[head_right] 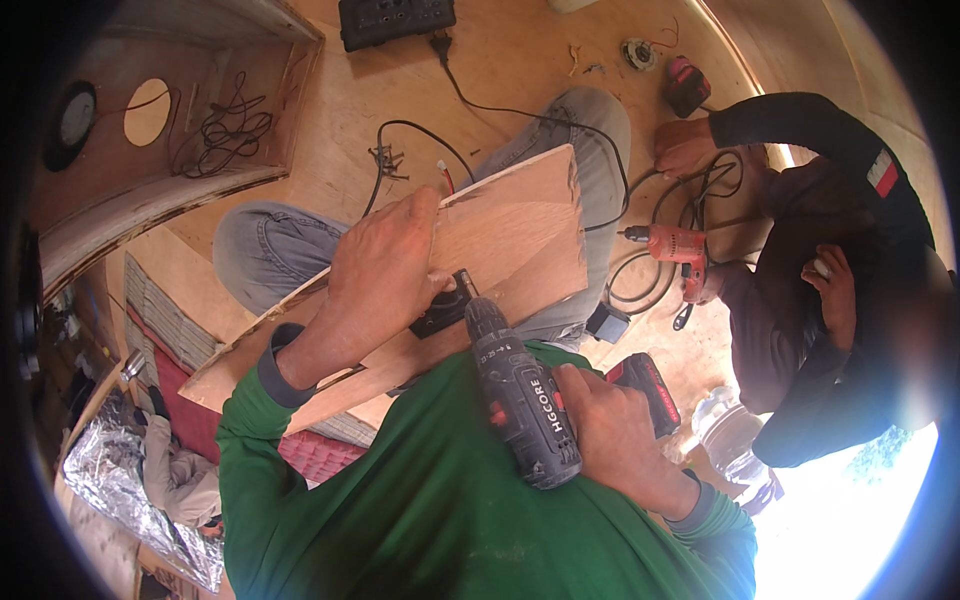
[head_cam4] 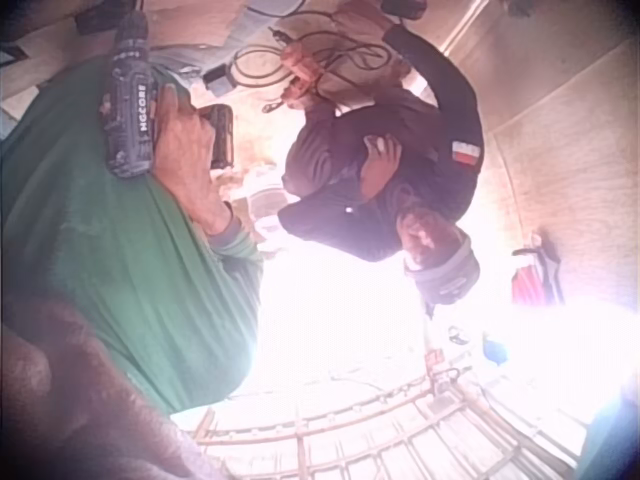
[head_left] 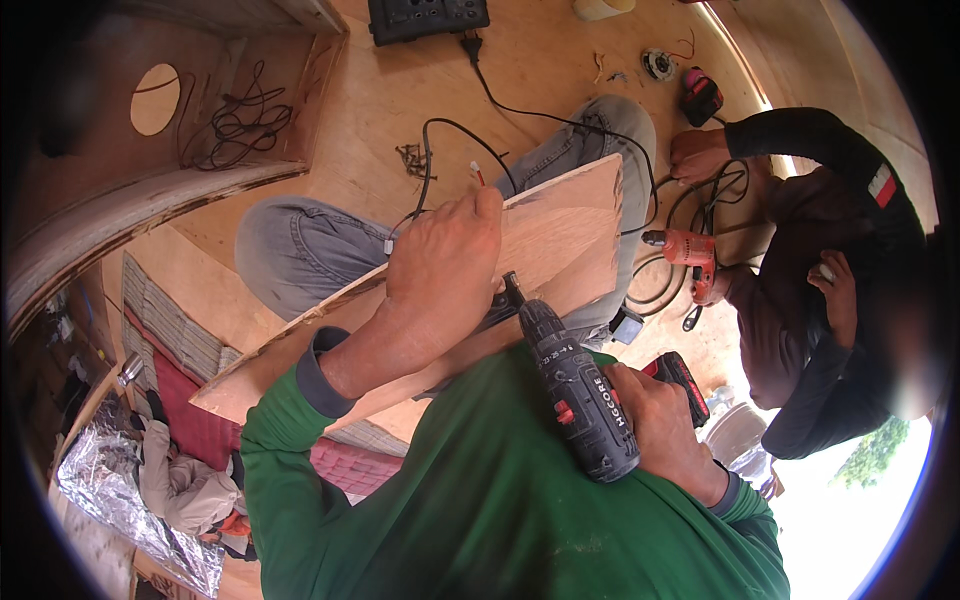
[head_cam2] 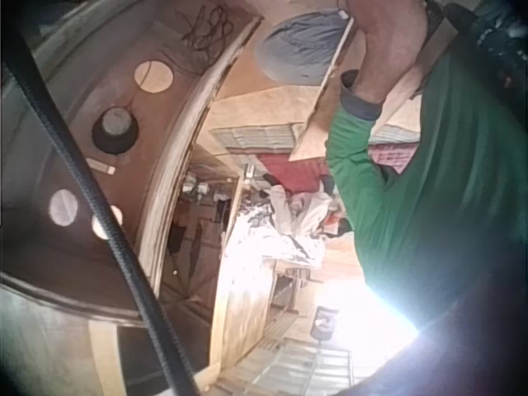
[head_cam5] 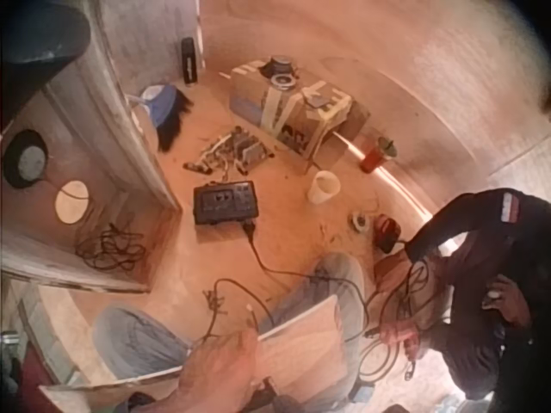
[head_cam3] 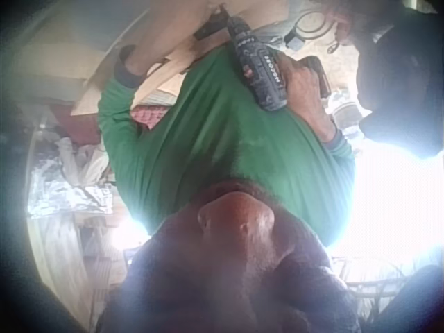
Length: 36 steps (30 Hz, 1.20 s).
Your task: The person uses a cordless drill to secure a black electrical outlet box to a wooden panel. They then switch to a corded drill to continue fastening the box. Finally, the person handles a circuit board and wires, connecting them to a power supply unit.
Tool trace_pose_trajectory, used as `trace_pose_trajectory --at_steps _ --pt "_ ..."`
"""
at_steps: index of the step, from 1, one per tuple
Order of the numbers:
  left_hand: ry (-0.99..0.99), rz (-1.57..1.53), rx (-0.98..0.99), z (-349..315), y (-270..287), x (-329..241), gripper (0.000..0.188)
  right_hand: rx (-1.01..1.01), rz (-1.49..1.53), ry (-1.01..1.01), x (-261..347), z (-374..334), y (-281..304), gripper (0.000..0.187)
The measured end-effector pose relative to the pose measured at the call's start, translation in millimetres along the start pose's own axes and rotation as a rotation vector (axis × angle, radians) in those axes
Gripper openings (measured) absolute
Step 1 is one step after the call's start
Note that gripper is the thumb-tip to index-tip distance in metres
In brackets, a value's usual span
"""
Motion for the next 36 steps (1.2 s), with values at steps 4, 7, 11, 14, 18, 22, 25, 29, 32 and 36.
trace_pose_trajectory --at_steps 4,7,11,14,18,22,25,29,32,36 --pt "-0.005 -0.004 -0.015 0 1 -1 0.061 -0.013 -0.004 0.016 1 -1 2 0.036" --pt "-0.001 -0.002 -0.012 0 1 -1 0.061 -0.017 -0.02 0.016 2 0 2 0.036" --pt "-0.004 0.001 -0.007 0 1 -1 0.062 -0.025 -0.024 0.019 3 0 4 0.037" --pt "0.001 0.005 -0.003 -1 1 -1 0.062 -0.022 -0.042 0.023 4 0 4 0.037" --pt "0.004 0.0 -0.004 0 1 -1 0.062 -0.025 -0.06 0.036 5 0 5 0.036" --pt "0.005 -0.01 -0.007 -1 0 -1 0.062 -0.038 -0.055 0.044 5 0 4 0.036" --pt "0.002 -0.015 -0.024 0 0 1 0.063 -0.072 -0.098 0.106 12 1 8 0.037" --pt "0.002 -0.029 -0.031 5 -1 7 0.066 -0.15 -0.256 0.27 32 3 28 0.047" --pt "-0.03 -0.04 -0.011 5 -1 3 0.067 -0.115 -0.358 0.287 34 0 45 0.057" --pt "-0.055 0.009 -0.018 7 4 1 0.071 -0.1 -0.226 0.253 31 -7 54 0.06"
Point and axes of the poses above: each hand's wrist, its own z-axis towards the middle knuckle, its own y-axis out of the back of the hand, x = y × z, the point moved 10 cm from there along z, towards the middle knuckle, and after that the axes turned 7 degrees about -y, right-handed, at the moved point
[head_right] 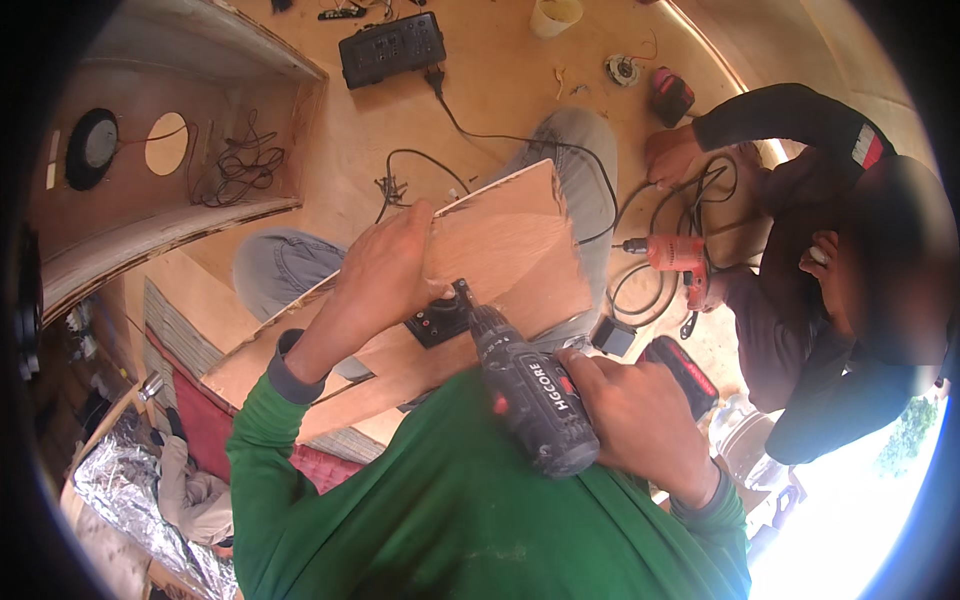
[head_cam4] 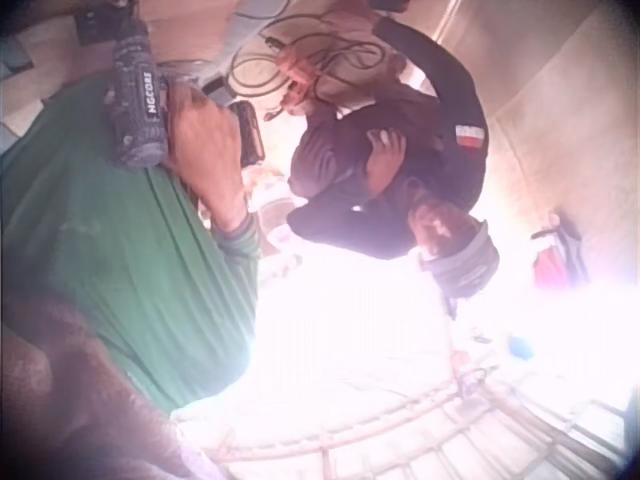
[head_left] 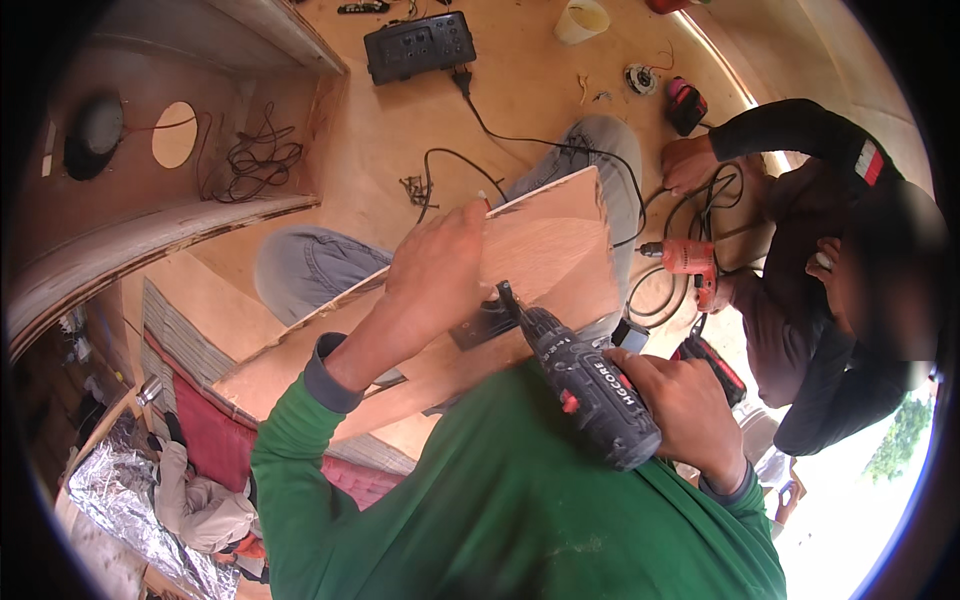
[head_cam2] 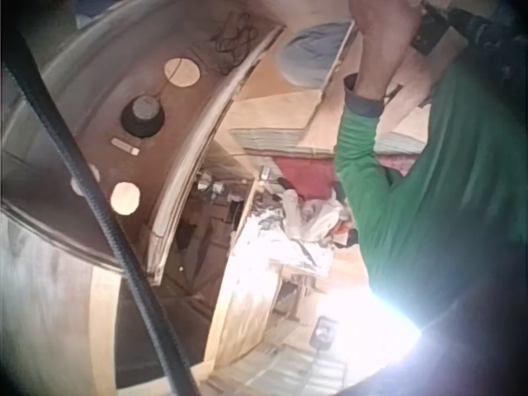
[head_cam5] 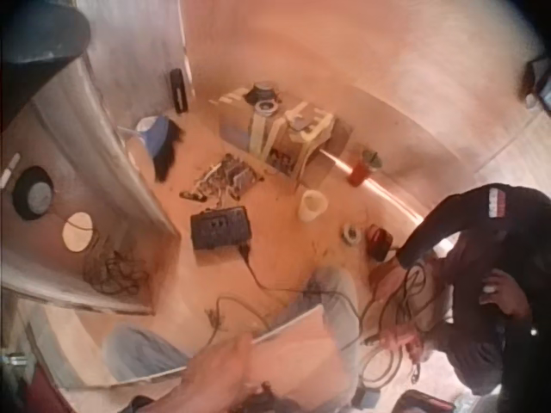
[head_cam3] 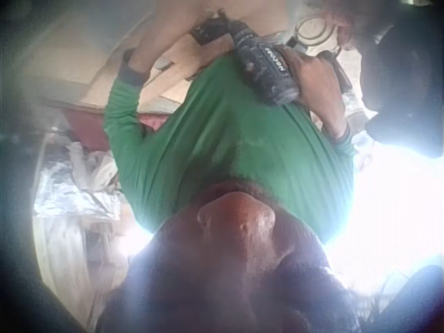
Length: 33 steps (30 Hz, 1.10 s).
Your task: The person uses a cordless drill to secure a black electrical outlet box to a wooden panel. They then switch to a corded drill to continue fastening the box. Finally, the person handles a circuit board and wires, connecting them to a power supply unit.
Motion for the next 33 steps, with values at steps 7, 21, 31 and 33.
trace_pose_trajectory --at_steps 7,21,31,33 --pt "0.092 0.081 0.032 3 -9 7 0.079 -0.241 0.29 -0.034 -34 -27 11 0.053" --pt "0.099 0.085 0.261 34 -2 6 0.074 -0.776 0.633 -0.256 -113 -18 -6 0.029" --pt "-0.245 -0.096 0.044 271 -22 14 0.023 -0.721 0.693 -0.416 -165 1 -7 0.023" --pt "-0.254 -0.102 0.061 315 -56 23 0.02 -0.697 0.713 -0.439 -171 5 -9 0.023"
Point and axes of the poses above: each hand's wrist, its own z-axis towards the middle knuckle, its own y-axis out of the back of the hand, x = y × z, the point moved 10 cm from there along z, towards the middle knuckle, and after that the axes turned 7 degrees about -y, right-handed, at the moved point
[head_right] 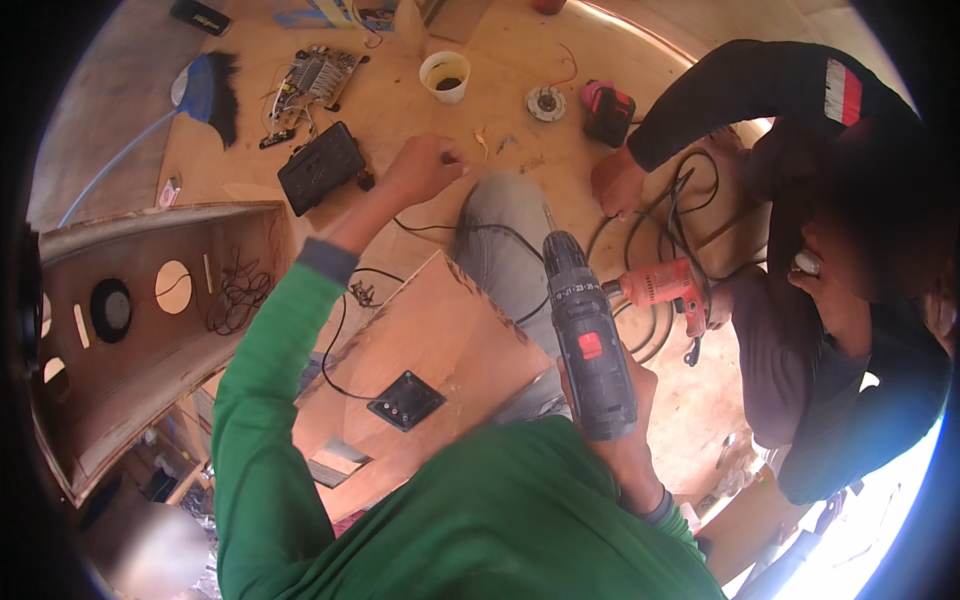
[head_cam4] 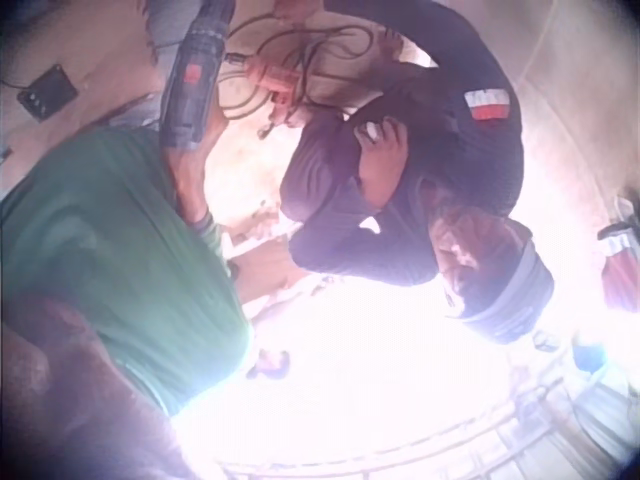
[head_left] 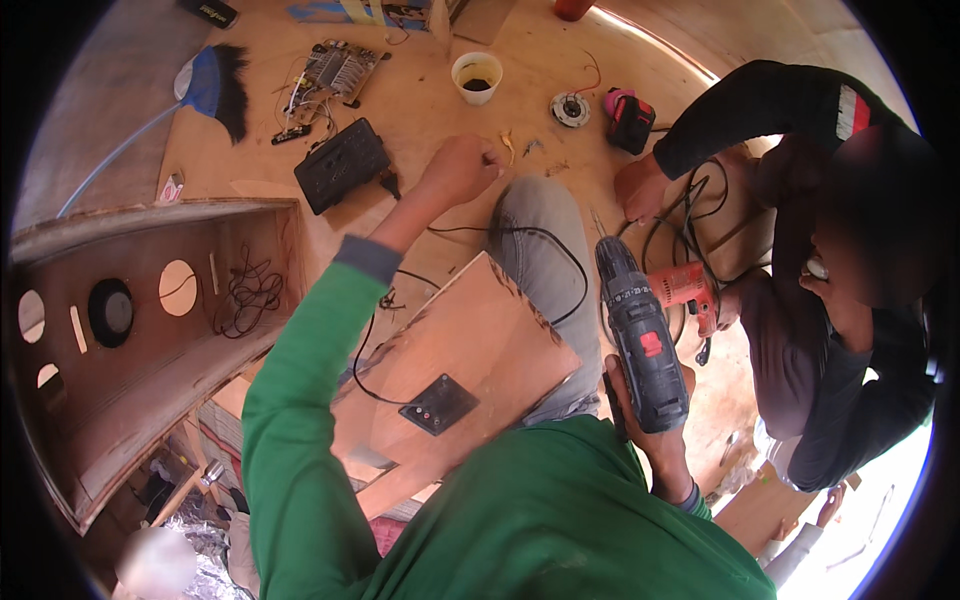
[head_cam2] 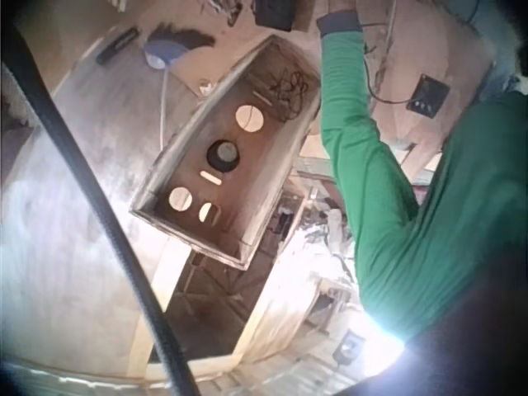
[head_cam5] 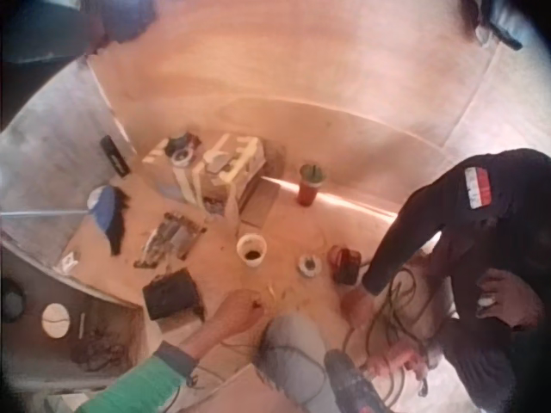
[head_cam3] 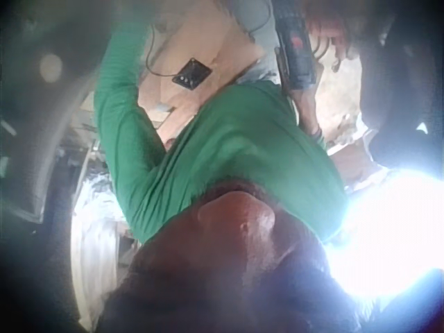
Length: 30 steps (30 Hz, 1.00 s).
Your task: The person uses a cordless drill to secure a black electrical outlet box to a wooden panel. They then switch to a corded drill to continue fastening the box. Finally, the person handles a circuit board and wires, connecting them to a power supply unit.
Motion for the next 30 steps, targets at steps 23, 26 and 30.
trace_pose_trajectory --at_steps 23,26,30 --pt "0.02 0.319 -0.116 102 -60 31 0.026 -0.013 -0.051 -0.095 -31 11 -8 0.016" --pt "0.111 0.301 -0.053 107 -67 35 0.028 -0.025 -0.053 -0.112 -37 2 -8 0.016" --pt "0.198 0.148 0.103 126 -89 74 0.028 -0.051 0.021 -0.184 -45 -9 -5 0.017"
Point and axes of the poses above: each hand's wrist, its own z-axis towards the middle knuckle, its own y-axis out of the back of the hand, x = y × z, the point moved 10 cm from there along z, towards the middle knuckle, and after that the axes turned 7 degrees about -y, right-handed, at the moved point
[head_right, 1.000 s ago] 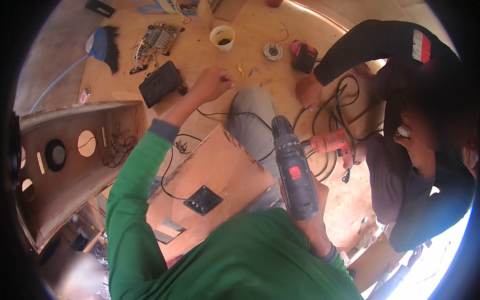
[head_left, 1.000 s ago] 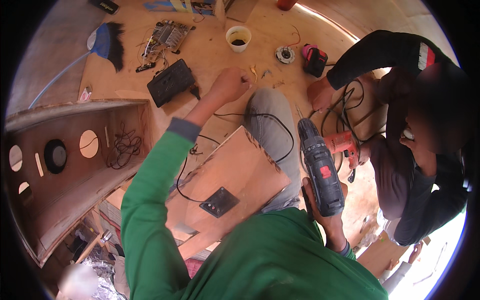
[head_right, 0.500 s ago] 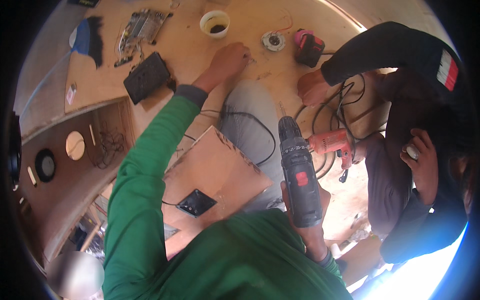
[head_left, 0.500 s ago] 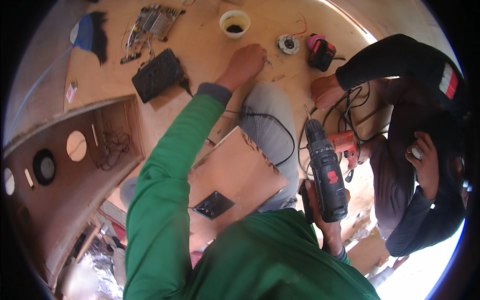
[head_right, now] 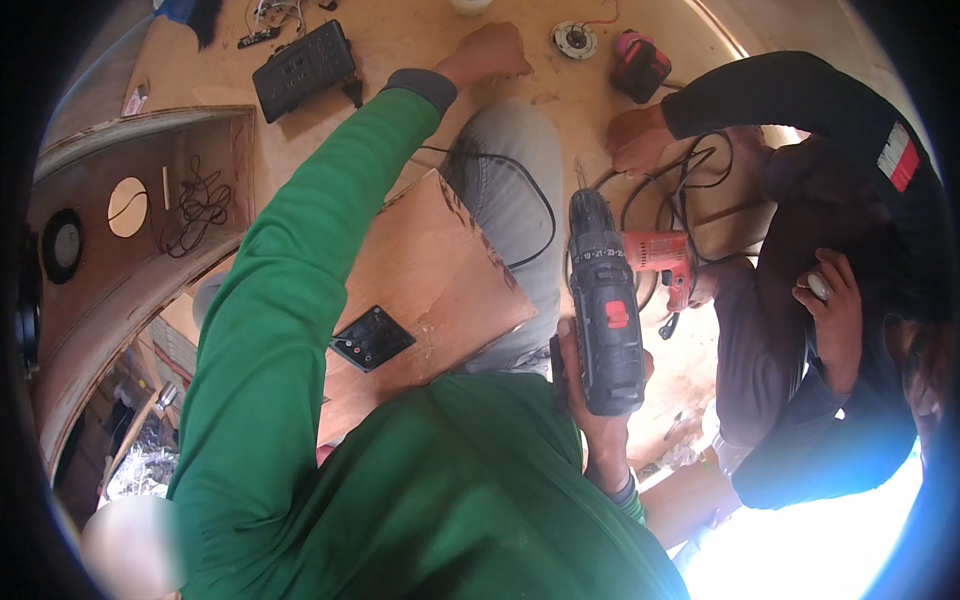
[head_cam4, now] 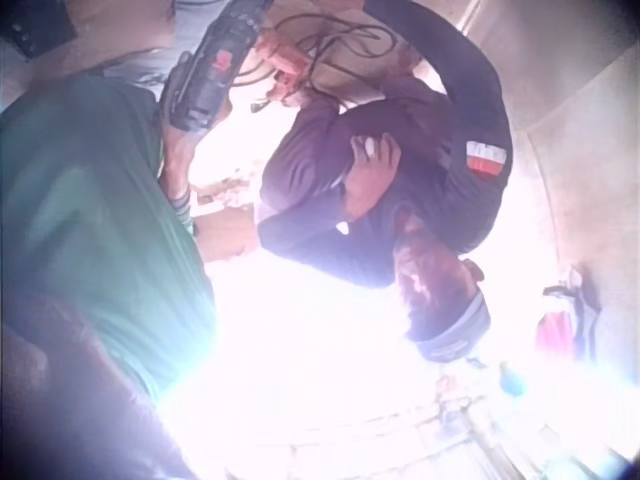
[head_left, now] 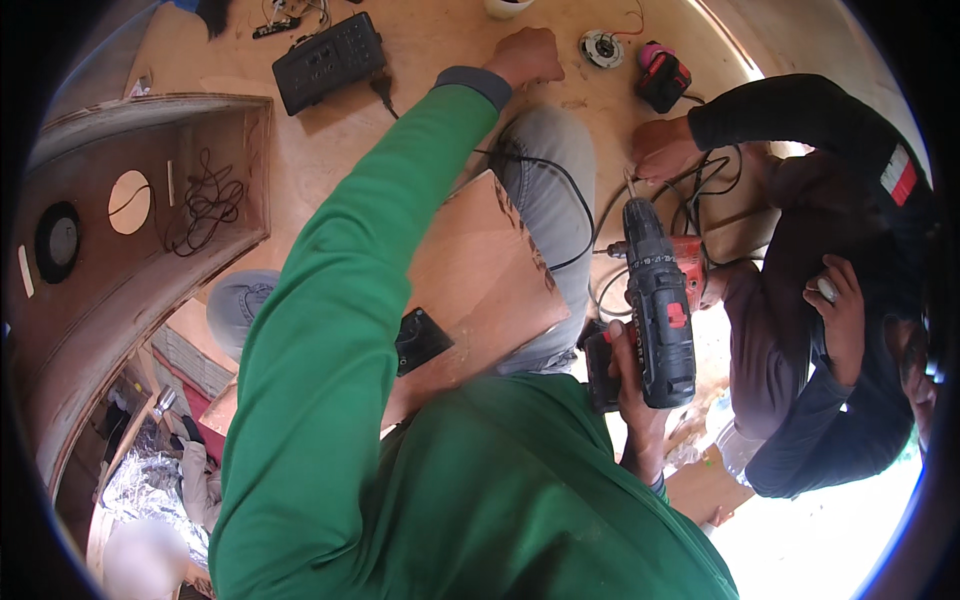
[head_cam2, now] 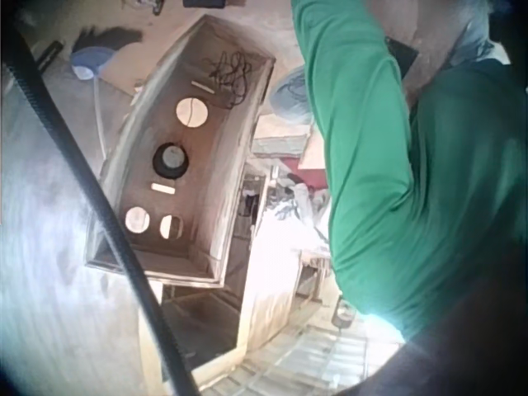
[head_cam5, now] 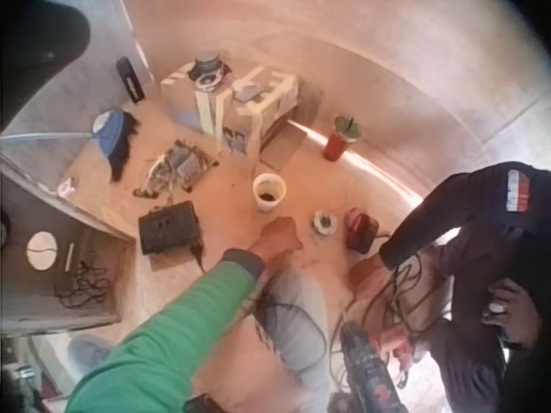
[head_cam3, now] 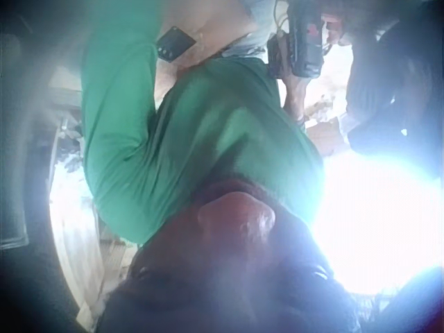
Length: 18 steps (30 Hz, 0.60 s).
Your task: The person uses a cordless drill to secure a black electrical outlet box to a wooden panel. They then switch to a corded drill to continue fastening the box. Finally, the person handles a circuit board and wires, connecting them to a power supply unit.
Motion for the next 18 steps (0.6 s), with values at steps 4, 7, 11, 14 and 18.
trace_pose_trajectory --at_steps 4,7,11,14,18 --pt "-0.278 0.21 -0.101 11 -4 -2 0.027 0.009 -0.012 -0.013 -3 -5 -2 0.017" --pt "-0.17 0.004 -0.101 -12 6 12 0.023 0.035 -0.025 0.049 -1 -8 -6 0.017" --pt "-0.133 0.009 -0.235 -72 48 10 0.019 0.084 -0.016 0.105 2 -13 -8 0.016" --pt "-0.018 -0.066 -0.151 -91 50 25 0.02 0.091 0.02 0.078 0 -12 -10 0.018" --pt "-0.087 -0.1 -0.164 -80 38 14 0.02 0.079 -0.024 0.137 6 -15 -11 0.018"
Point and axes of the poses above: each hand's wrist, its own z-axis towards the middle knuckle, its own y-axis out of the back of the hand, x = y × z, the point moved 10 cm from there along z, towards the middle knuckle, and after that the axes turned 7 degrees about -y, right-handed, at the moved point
